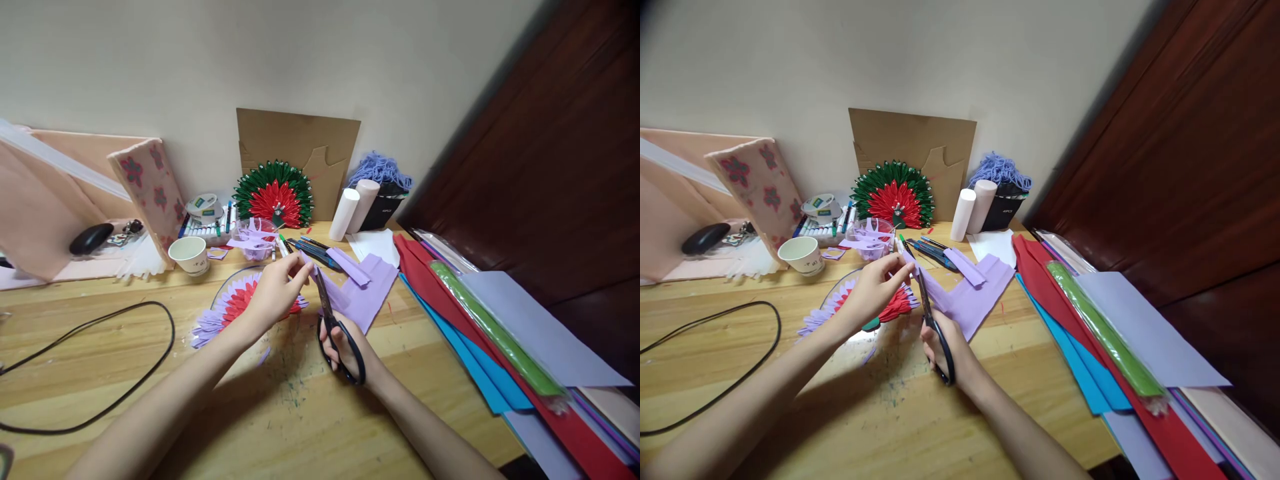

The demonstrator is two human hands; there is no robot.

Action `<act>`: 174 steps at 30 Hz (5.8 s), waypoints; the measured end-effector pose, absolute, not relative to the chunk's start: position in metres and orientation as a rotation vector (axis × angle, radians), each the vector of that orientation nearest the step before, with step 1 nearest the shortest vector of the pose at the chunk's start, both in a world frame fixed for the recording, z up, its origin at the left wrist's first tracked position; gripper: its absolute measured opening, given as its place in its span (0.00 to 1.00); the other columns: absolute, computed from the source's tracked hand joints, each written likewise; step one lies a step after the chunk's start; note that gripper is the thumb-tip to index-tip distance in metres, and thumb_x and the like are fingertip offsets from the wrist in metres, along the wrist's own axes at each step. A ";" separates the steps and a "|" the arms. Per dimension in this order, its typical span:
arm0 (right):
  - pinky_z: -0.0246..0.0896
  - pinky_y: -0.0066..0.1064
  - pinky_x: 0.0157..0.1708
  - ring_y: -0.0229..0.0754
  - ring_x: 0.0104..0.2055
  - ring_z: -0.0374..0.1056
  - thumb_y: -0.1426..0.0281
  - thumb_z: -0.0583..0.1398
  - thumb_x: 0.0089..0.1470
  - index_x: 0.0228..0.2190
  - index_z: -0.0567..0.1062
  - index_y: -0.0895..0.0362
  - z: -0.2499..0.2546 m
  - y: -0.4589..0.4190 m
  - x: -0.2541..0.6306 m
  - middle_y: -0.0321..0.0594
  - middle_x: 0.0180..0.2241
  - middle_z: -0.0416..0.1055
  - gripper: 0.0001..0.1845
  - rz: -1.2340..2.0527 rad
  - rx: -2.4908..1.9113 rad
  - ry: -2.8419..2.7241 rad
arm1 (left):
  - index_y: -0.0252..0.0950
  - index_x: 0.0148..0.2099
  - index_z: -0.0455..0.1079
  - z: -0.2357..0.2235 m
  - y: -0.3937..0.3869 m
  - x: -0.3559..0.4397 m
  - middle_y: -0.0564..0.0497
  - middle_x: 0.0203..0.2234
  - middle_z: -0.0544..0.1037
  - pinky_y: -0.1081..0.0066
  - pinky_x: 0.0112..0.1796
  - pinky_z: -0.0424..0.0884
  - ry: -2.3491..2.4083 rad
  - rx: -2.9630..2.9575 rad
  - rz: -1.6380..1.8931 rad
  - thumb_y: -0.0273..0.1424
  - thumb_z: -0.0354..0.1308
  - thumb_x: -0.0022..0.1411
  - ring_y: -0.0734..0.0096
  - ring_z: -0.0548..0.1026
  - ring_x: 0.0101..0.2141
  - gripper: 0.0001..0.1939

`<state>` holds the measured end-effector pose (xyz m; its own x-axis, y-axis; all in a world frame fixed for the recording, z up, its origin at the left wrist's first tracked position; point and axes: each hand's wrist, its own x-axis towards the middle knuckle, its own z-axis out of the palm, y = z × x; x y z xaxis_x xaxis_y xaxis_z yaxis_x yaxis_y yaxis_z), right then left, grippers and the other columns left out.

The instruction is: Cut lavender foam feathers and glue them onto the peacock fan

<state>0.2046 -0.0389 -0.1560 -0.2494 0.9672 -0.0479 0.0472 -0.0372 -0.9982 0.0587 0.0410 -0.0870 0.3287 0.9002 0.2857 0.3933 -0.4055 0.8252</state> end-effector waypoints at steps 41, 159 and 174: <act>0.52 0.23 0.15 0.31 0.13 0.55 0.34 0.44 0.37 0.28 0.62 0.57 -0.165 -0.041 0.207 0.27 0.13 0.55 0.39 1.516 -1.047 -1.339 | 0.36 0.24 0.60 -0.088 0.043 0.061 0.58 0.18 0.61 0.74 0.26 0.57 0.918 1.748 0.749 0.33 0.48 0.54 0.76 0.61 0.23 0.09; 0.67 0.32 0.37 0.39 0.35 0.70 0.71 0.59 0.51 0.32 0.76 0.54 -0.032 0.004 0.125 0.38 0.32 0.75 0.06 0.613 -0.906 -1.898 | 0.37 0.33 0.76 -0.008 0.003 -0.058 0.51 0.27 0.79 0.72 0.31 0.73 1.154 2.000 1.031 0.30 0.58 0.54 0.72 0.76 0.28 0.06; 0.65 0.27 0.32 0.35 0.29 0.68 0.74 0.59 0.46 0.27 0.73 0.57 -0.028 0.001 0.127 0.35 0.27 0.72 0.03 0.638 -0.953 -1.933 | 0.36 0.30 0.72 -0.008 -0.002 -0.052 0.52 0.24 0.77 0.75 0.29 0.70 1.175 2.240 0.993 0.30 0.57 0.51 0.75 0.72 0.25 0.04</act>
